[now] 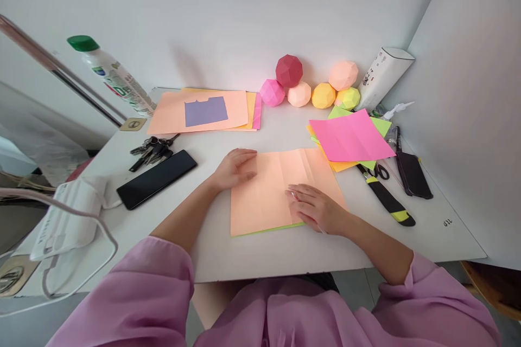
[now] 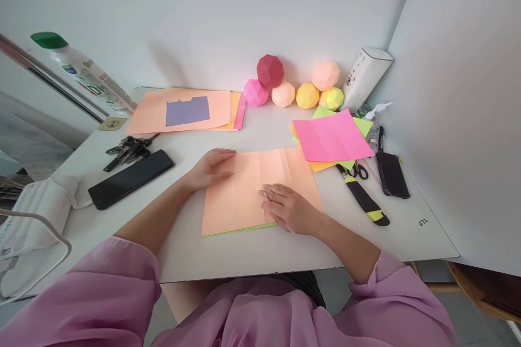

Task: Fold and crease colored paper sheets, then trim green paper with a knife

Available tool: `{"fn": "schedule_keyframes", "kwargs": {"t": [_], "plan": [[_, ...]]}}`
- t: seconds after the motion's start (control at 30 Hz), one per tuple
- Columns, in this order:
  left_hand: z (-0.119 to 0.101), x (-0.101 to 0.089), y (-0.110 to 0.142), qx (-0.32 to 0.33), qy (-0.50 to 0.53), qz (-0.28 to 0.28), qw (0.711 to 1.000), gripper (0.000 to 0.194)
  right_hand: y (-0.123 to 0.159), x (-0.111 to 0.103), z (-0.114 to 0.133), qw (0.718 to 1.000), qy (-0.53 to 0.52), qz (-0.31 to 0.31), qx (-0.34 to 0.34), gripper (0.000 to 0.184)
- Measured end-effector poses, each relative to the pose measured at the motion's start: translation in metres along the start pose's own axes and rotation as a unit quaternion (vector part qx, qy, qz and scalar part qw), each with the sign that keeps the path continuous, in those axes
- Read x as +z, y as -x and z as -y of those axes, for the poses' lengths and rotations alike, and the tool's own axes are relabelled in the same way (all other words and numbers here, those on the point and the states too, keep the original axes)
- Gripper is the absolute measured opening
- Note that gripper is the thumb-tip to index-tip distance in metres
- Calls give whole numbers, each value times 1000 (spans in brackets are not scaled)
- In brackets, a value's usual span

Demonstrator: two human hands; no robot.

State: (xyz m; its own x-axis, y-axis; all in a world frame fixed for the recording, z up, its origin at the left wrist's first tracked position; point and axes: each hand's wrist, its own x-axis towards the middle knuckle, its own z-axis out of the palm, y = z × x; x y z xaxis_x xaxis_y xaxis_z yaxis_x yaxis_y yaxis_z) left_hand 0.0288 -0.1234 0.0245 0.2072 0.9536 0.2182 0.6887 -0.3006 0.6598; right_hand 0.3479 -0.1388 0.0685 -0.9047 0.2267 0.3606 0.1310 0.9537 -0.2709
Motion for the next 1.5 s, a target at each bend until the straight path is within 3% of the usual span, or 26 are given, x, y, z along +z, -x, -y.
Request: {"fn": "schedule_keyframes", "kwargs": {"t": [0.17, 0.37, 0.63, 0.93, 1.03, 1.17, 1.23, 1.33, 1.5], "plan": [[4, 4, 1, 35, -44, 3, 998, 56, 3, 4, -18, 998, -18, -7, 65, 23], [8, 6, 4, 60, -65, 2, 996, 50, 17, 11, -27, 995, -31, 14, 95, 26], [8, 7, 6, 64, -94, 5, 994, 48, 39, -1, -24, 993, -44, 9, 110, 23], [9, 8, 6, 77, -96, -5, 992, 43, 42, 0, -15, 995, 2, -3, 103, 19], [3, 9, 6, 75, -108, -12, 991, 40, 43, 1, -13, 996, 25, -7, 89, 18], [-22, 9, 21, 59, -167, -39, 983, 38, 44, 2, -13, 995, 44, -2, 86, 19], [-38, 10, 36, 58, -179, -17, 982, 42, 44, 2, -13, 995, 54, -6, 83, 18], [-56, 15, 60, 43, -190, 59, 979, 69, 43, 1, -13, 995, 67, -9, 73, 17], [-61, 18, 74, 46, -214, 130, 967, 80, 42, -1, -14, 995, 68, -11, 67, 18]]}}
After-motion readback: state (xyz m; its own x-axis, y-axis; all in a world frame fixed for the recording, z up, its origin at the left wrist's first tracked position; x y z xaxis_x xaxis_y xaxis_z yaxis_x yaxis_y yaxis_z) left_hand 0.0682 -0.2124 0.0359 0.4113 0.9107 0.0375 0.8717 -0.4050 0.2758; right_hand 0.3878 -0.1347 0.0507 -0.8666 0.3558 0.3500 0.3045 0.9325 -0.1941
